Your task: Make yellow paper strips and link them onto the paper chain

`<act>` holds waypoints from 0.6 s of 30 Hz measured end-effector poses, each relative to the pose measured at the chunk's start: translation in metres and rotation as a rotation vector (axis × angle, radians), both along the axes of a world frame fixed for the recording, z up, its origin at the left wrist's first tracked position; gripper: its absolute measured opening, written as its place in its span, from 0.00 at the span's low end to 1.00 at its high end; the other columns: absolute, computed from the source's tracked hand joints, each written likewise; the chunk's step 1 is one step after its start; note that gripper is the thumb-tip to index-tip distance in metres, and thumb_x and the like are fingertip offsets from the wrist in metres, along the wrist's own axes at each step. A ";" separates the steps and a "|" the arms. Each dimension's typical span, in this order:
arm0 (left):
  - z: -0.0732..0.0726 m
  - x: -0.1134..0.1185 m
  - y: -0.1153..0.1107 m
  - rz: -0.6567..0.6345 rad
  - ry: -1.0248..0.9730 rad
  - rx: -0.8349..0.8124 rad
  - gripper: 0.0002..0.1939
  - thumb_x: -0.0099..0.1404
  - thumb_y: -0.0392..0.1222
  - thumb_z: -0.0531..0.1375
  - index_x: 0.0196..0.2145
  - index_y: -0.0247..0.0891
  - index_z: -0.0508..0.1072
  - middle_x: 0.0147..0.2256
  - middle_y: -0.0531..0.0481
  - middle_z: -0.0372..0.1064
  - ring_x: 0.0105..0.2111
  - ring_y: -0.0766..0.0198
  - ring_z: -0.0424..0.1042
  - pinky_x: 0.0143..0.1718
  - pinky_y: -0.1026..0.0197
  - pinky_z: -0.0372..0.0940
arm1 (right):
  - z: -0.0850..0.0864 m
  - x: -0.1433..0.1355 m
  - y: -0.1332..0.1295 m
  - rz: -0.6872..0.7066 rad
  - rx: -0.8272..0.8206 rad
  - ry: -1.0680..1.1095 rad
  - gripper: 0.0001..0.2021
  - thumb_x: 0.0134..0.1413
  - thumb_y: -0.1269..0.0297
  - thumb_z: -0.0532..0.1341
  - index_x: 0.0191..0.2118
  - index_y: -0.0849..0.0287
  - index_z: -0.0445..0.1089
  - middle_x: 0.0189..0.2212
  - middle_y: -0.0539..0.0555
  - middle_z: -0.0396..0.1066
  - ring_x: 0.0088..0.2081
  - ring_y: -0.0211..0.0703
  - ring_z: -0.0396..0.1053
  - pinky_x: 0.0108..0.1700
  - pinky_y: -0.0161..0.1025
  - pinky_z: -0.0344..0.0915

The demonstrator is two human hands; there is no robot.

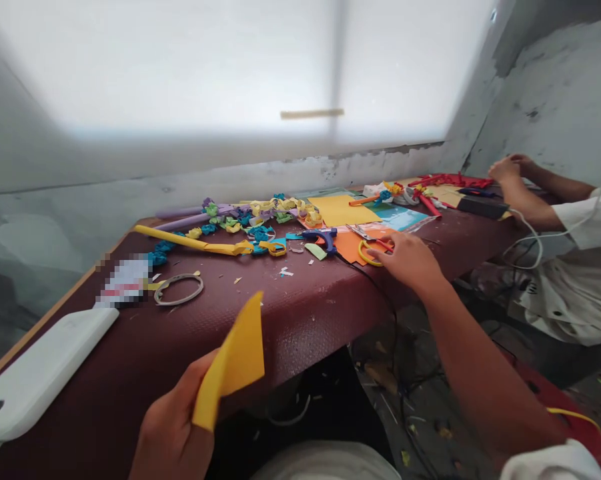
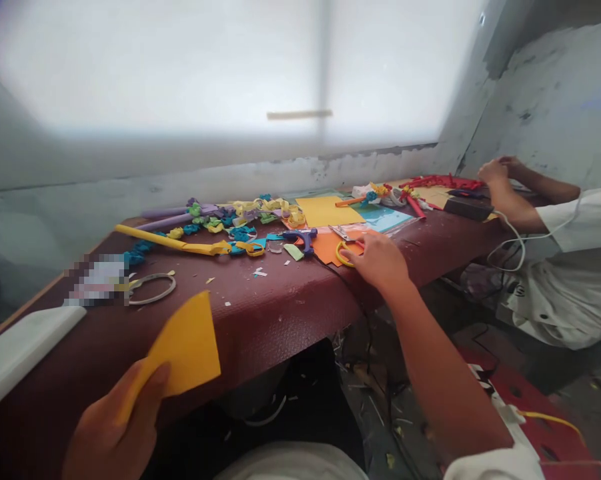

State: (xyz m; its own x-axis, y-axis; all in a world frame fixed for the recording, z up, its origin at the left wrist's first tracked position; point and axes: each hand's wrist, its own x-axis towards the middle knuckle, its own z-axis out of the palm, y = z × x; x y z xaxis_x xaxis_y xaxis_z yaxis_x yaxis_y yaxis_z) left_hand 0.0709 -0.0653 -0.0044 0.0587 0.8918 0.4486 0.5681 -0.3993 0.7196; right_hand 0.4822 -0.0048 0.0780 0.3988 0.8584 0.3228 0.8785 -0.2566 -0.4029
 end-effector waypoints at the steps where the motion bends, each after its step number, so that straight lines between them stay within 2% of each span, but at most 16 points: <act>1: -0.002 0.005 -0.004 0.080 -0.139 -0.150 0.16 0.70 0.57 0.61 0.42 0.43 0.79 0.30 0.52 0.79 0.29 0.60 0.76 0.32 0.65 0.68 | 0.001 0.015 0.014 -0.023 -0.039 -0.033 0.30 0.60 0.45 0.66 0.55 0.69 0.75 0.56 0.75 0.73 0.60 0.68 0.69 0.60 0.53 0.63; 2: -0.004 0.010 -0.007 0.124 -0.282 -0.259 0.18 0.68 0.60 0.63 0.36 0.41 0.78 0.26 0.52 0.75 0.27 0.60 0.74 0.30 0.65 0.67 | 0.001 0.027 0.025 -0.034 -0.083 -0.055 0.29 0.59 0.45 0.67 0.52 0.70 0.75 0.54 0.75 0.74 0.58 0.67 0.70 0.60 0.54 0.63; 4: -0.008 0.017 -0.010 0.126 -0.571 -0.386 0.20 0.60 0.60 0.70 0.32 0.40 0.74 0.25 0.53 0.71 0.28 0.60 0.71 0.29 0.65 0.67 | -0.002 0.042 0.043 -0.040 -0.172 -0.082 0.26 0.60 0.46 0.67 0.49 0.67 0.75 0.51 0.70 0.76 0.55 0.61 0.72 0.58 0.53 0.65; 7: -0.009 0.019 -0.007 0.064 -0.880 -0.481 0.25 0.45 0.54 0.79 0.33 0.40 0.74 0.29 0.53 0.73 0.29 0.61 0.71 0.29 0.65 0.68 | -0.006 0.047 0.056 -0.035 -0.267 -0.087 0.20 0.66 0.49 0.65 0.50 0.62 0.74 0.50 0.60 0.76 0.51 0.51 0.74 0.56 0.53 0.70; 9: -0.006 0.018 -0.005 0.055 -0.905 -0.523 0.27 0.43 0.52 0.80 0.35 0.40 0.75 0.31 0.52 0.75 0.31 0.60 0.73 0.30 0.64 0.70 | -0.006 0.047 0.059 -0.033 -0.289 -0.067 0.18 0.67 0.51 0.64 0.50 0.62 0.74 0.50 0.58 0.75 0.50 0.49 0.75 0.55 0.53 0.72; 11: -0.002 0.018 -0.006 0.065 -0.837 -0.570 0.24 0.46 0.53 0.79 0.31 0.39 0.74 0.27 0.52 0.73 0.27 0.62 0.71 0.27 0.65 0.68 | -0.004 0.048 0.058 -0.035 -0.275 -0.028 0.17 0.67 0.51 0.65 0.49 0.62 0.74 0.48 0.57 0.76 0.48 0.48 0.75 0.53 0.52 0.73; 12: 0.000 0.019 -0.008 0.067 -0.795 -0.603 0.23 0.49 0.54 0.78 0.27 0.38 0.72 0.23 0.52 0.69 0.24 0.64 0.68 0.24 0.66 0.65 | -0.002 0.049 0.056 -0.038 -0.252 -0.002 0.17 0.66 0.52 0.66 0.48 0.62 0.74 0.46 0.57 0.76 0.47 0.48 0.75 0.53 0.51 0.73; 14: 0.003 0.023 -0.011 0.044 -0.767 -0.668 0.28 0.53 0.58 0.75 0.19 0.38 0.65 0.16 0.54 0.60 0.17 0.69 0.60 0.18 0.67 0.56 | 0.002 0.054 0.050 -0.047 -0.166 0.060 0.19 0.62 0.51 0.68 0.46 0.64 0.74 0.43 0.59 0.77 0.45 0.50 0.75 0.51 0.50 0.71; 16: 0.004 0.027 -0.013 0.022 -0.839 -0.694 0.30 0.57 0.58 0.73 0.17 0.38 0.62 0.13 0.56 0.54 0.15 0.72 0.54 0.16 0.68 0.51 | 0.007 0.056 0.039 -0.035 -0.050 0.146 0.23 0.59 0.50 0.68 0.48 0.66 0.73 0.42 0.63 0.77 0.43 0.52 0.75 0.47 0.47 0.70; 18: 0.006 0.031 -0.012 -0.013 -0.958 -0.681 0.28 0.59 0.57 0.73 0.19 0.38 0.64 0.13 0.57 0.53 0.15 0.72 0.54 0.17 0.68 0.52 | 0.009 0.050 0.022 0.041 0.054 0.264 0.29 0.60 0.45 0.65 0.54 0.67 0.69 0.42 0.64 0.76 0.40 0.50 0.74 0.42 0.43 0.69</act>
